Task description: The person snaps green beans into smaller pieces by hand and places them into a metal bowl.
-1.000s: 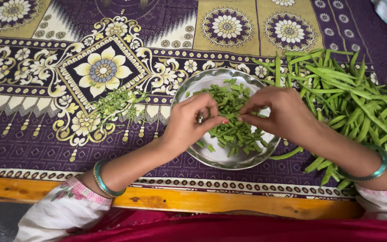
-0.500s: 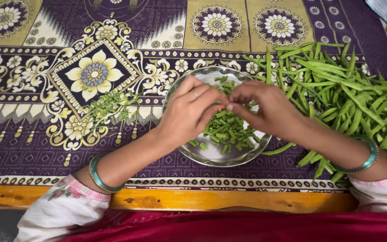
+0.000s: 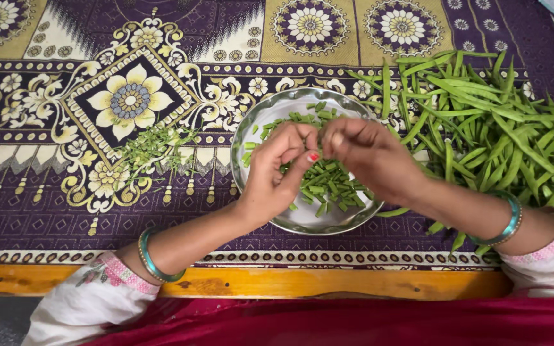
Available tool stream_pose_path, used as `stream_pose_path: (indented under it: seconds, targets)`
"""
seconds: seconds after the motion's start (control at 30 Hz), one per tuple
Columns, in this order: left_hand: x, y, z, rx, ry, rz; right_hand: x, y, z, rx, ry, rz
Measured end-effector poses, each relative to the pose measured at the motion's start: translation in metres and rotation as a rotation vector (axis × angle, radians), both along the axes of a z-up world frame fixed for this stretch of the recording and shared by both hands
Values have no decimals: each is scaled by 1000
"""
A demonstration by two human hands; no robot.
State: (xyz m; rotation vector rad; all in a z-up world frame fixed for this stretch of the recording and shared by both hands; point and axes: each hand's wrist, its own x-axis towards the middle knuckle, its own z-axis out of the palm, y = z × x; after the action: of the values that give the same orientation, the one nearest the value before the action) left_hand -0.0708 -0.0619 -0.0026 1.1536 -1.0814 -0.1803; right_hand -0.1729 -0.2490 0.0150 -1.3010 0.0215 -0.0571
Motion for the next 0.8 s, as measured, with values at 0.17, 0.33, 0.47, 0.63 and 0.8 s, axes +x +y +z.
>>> stream_pose_path:
  seconds: [0.17,0.33,0.47,0.63,0.8]
  targets:
    - [18,10,1,-18,-283,126,20,-35,30,-905,236,-86]
    - [37,8,-6,79,-21,36,14,-27,43,-1490,-84,34]
    - [38,5,-12,153,-294,207,6,-10,48,-1333,-224,-66]
    - [32,5,-10,179,-314,198,1,7,42,-1384,-438,-128]
    - [25,9,-5,131,-305,118,1,3,37,-1408,-494,-146]
